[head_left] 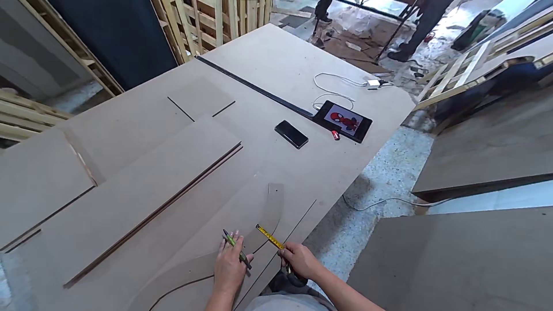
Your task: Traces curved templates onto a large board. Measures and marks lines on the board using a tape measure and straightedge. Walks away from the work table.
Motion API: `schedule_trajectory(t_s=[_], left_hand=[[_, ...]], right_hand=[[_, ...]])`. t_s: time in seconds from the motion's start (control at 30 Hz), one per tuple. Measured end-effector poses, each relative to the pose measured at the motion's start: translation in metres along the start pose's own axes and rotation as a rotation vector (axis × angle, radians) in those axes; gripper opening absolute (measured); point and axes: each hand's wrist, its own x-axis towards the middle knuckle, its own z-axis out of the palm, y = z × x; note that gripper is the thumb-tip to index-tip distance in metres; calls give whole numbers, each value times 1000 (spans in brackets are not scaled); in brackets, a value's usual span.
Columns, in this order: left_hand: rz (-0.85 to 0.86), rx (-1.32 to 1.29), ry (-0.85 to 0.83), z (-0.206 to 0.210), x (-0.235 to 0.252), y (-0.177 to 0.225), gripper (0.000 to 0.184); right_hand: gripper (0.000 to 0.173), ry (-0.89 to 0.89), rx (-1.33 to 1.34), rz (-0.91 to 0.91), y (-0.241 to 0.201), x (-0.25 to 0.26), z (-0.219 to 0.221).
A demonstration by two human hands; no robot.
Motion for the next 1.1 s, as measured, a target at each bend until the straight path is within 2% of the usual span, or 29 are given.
schedule_trajectory(t_s=[0.8, 1.0, 1.1], left_hand=[[38, 62, 53, 6, 6, 9, 63], [-10, -74, -13, 0, 9, 25, 62], [-71, -105, -65, -13, 8, 27, 62]], right_hand=[[32, 15, -62, 33, -6, 7, -8], [35, 70, -203, 53, -9, 1, -25], [33, 64, -215, 0, -9, 4, -21]])
